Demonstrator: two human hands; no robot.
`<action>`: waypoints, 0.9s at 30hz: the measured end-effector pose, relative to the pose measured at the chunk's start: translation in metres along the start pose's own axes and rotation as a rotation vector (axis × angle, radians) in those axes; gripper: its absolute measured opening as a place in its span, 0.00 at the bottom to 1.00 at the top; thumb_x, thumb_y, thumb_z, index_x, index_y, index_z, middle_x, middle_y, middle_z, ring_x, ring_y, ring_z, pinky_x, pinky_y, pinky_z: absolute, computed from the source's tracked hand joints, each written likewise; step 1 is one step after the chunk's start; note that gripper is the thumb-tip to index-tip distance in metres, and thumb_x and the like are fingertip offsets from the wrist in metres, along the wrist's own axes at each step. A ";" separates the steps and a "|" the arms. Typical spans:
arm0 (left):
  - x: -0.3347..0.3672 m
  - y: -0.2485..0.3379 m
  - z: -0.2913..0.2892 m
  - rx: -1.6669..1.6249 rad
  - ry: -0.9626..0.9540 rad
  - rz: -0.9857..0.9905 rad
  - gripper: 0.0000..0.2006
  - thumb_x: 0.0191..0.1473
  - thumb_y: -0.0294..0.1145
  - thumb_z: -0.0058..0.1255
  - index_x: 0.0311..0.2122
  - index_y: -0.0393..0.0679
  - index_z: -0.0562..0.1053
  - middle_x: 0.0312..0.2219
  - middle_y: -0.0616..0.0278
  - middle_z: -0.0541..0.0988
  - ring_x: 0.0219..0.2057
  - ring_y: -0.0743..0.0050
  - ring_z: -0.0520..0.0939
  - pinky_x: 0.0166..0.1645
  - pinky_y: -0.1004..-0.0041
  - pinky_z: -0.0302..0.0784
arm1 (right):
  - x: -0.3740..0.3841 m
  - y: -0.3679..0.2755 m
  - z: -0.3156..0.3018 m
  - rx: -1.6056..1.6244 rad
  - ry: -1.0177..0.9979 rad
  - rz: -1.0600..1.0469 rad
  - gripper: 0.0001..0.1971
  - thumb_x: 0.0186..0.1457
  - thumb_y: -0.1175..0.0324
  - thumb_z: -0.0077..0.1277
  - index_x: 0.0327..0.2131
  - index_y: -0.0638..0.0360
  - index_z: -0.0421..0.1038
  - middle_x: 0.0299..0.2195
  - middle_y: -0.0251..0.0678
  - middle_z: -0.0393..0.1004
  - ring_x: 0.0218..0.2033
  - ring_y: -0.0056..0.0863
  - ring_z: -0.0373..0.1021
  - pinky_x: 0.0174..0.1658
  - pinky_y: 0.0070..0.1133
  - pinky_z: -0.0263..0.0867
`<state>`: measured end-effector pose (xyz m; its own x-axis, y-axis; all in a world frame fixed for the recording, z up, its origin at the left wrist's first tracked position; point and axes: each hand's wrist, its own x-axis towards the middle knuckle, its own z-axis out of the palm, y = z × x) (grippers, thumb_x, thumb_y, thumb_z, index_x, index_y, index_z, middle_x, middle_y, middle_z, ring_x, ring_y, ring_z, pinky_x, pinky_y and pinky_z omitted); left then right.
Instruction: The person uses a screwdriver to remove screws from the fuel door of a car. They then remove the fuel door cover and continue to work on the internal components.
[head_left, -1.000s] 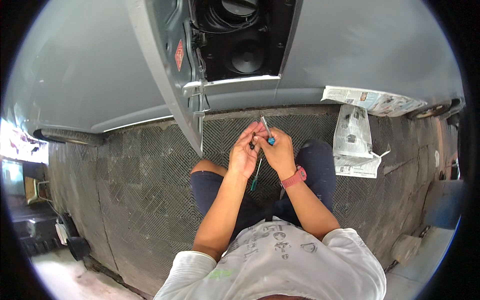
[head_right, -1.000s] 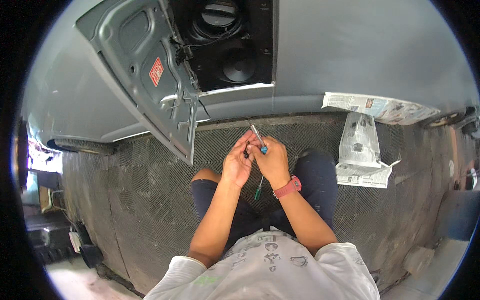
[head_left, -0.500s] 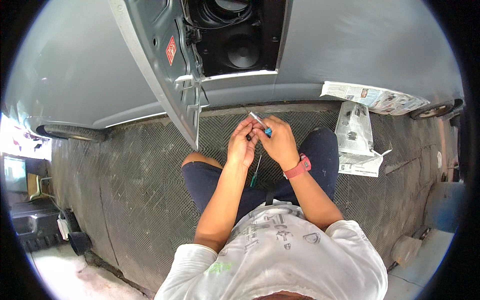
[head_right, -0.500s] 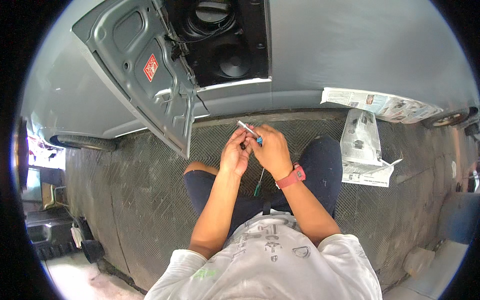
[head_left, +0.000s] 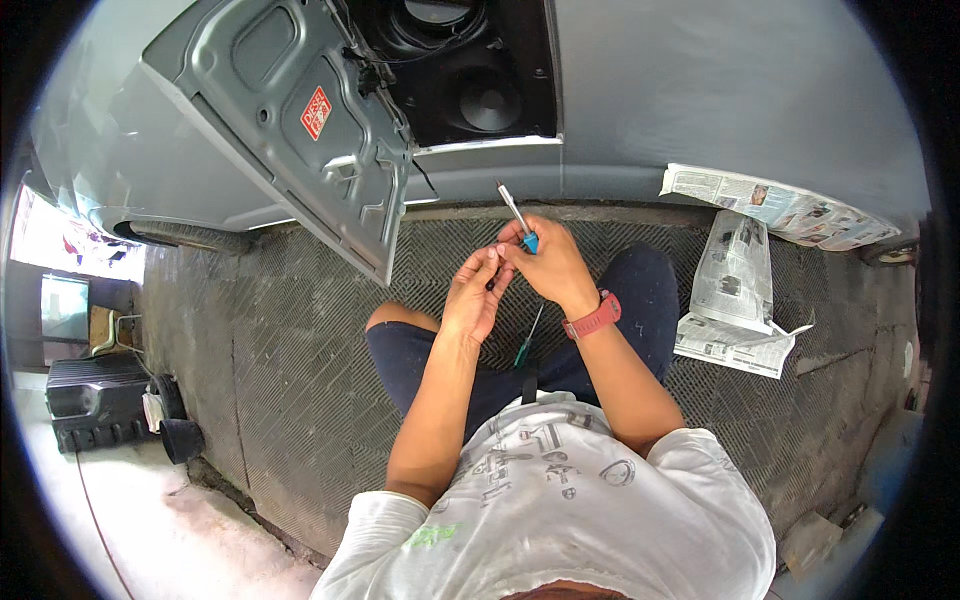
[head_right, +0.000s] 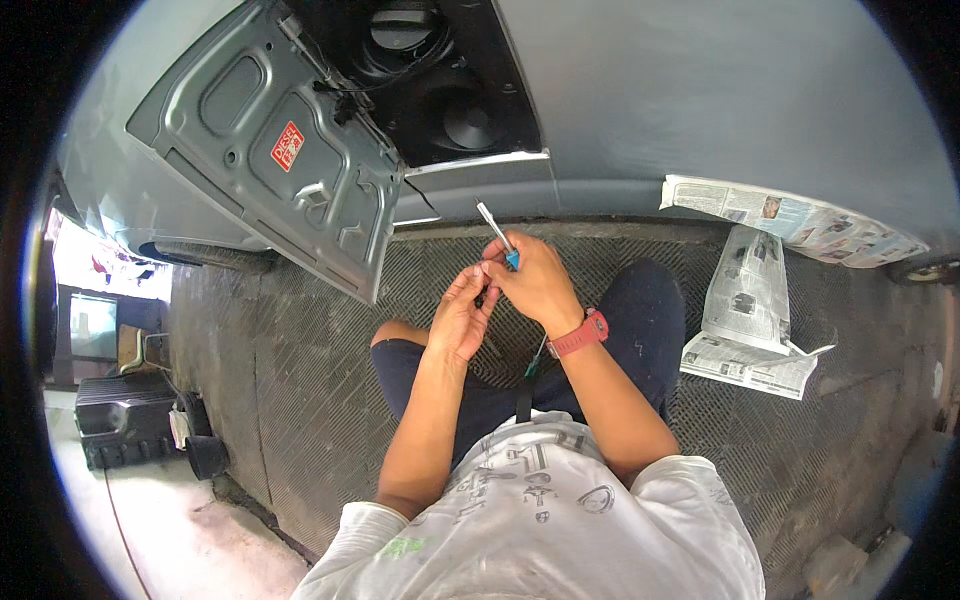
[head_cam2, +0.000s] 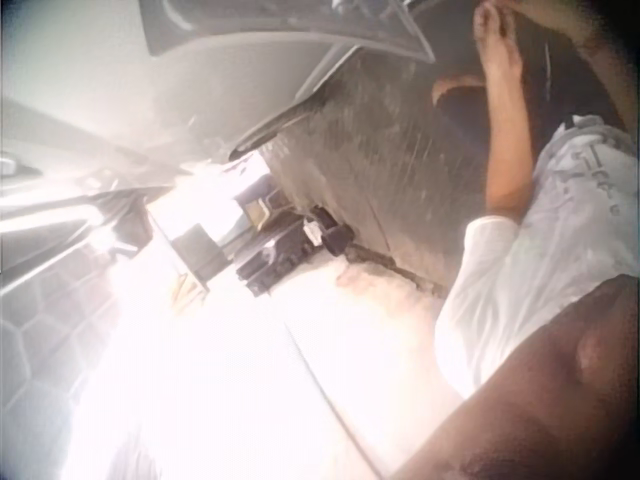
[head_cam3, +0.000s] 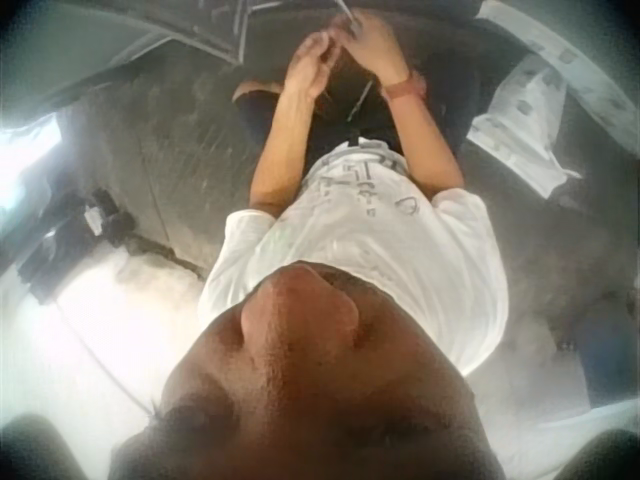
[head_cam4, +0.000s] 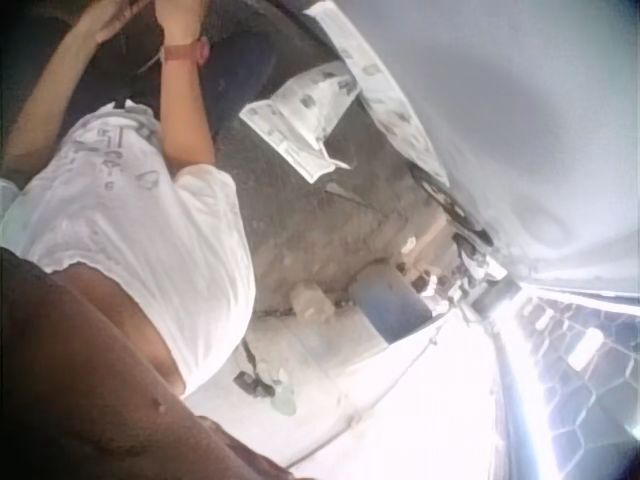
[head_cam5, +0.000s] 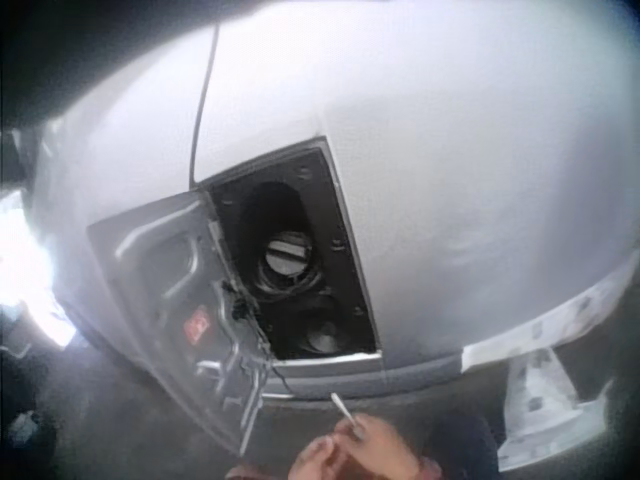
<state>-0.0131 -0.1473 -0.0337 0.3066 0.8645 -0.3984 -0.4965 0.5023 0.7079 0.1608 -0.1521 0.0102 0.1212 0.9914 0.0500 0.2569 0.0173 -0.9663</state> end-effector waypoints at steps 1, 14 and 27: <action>0.000 0.002 0.001 0.000 -0.004 0.000 0.07 0.69 0.36 0.60 0.47 0.46 0.82 0.43 0.71 0.84 0.45 0.83 0.83 0.55 0.77 0.81 | 0.001 -0.001 0.001 0.012 0.009 -0.005 0.11 0.57 0.68 0.63 0.41 0.63 0.80 0.36 0.44 0.85 0.39 0.42 0.82 0.46 0.34 0.75; 0.025 0.085 0.042 -0.477 -0.258 0.066 0.13 0.72 0.29 0.51 0.57 0.37 0.73 0.47 0.57 0.81 0.46 0.71 0.83 0.51 0.71 0.86 | -0.026 -0.063 -0.018 0.521 -0.183 -0.020 0.20 0.73 0.74 0.44 0.65 0.63 0.64 0.49 0.45 0.78 0.38 0.25 0.80 0.39 0.23 0.79; 0.053 0.117 0.070 -0.458 -0.327 0.166 0.09 0.69 0.31 0.55 0.48 0.38 0.79 0.40 0.62 0.82 0.32 0.81 0.73 0.37 0.79 0.71 | -0.027 -0.084 -0.017 0.439 -0.085 0.009 0.17 0.73 0.68 0.49 0.60 0.63 0.72 0.35 0.35 0.83 0.19 0.12 0.67 0.24 0.16 0.65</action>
<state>0.0019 -0.0442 0.0695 0.3930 0.9181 -0.0515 -0.8375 0.3805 0.3922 0.1522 -0.1827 0.0944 0.0380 0.9985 0.0382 -0.1773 0.0443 -0.9832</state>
